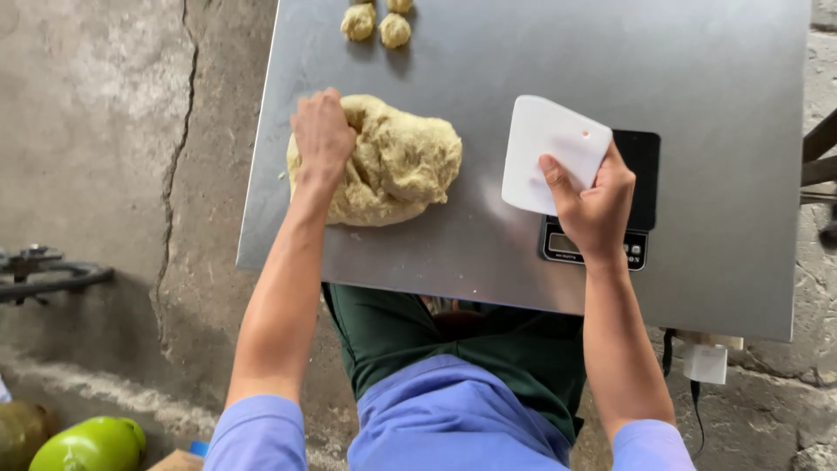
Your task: A person is portioning a large mass of dough into smaller, equal-sized pieces using a dough scraper and a digital scale.
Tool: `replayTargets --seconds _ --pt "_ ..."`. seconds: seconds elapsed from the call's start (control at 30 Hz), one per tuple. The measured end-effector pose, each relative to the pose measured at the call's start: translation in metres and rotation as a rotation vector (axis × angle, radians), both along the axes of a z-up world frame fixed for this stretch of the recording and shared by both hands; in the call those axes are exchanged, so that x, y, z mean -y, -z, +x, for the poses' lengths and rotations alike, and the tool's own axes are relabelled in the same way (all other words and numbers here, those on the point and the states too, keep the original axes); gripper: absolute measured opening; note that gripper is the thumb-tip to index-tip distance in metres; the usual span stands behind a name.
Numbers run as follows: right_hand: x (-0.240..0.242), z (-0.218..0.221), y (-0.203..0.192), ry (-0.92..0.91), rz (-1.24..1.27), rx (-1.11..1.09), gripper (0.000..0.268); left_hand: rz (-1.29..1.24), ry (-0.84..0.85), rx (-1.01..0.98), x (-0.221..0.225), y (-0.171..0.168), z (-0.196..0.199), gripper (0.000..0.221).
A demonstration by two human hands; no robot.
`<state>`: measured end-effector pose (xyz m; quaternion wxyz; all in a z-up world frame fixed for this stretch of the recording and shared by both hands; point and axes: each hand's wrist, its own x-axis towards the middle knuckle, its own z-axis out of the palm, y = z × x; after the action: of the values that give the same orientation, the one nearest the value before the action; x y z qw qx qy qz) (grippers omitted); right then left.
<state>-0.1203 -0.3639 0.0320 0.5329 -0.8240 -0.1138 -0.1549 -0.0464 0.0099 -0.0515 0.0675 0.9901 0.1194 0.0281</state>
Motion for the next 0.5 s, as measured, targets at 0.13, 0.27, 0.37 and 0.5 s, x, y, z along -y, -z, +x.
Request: replayTargets --seconds 0.13,0.27,0.37,0.5 --pt "0.008 -0.002 0.002 0.008 0.001 -0.028 0.036 -0.08 0.013 0.083 -0.013 0.016 0.002 0.018" --pt "0.015 0.003 -0.002 -0.029 0.005 0.155 0.029 0.004 0.044 0.172 -0.033 0.046 0.013 0.012" --pt "0.016 0.002 -0.003 -0.021 0.008 0.155 0.028 0.02 0.086 0.158 -0.036 0.041 0.011 0.009" --pt "0.02 0.001 -0.006 -0.017 0.006 0.145 0.027 -0.183 0.278 0.099 -0.026 -0.014 -0.015 0.01"
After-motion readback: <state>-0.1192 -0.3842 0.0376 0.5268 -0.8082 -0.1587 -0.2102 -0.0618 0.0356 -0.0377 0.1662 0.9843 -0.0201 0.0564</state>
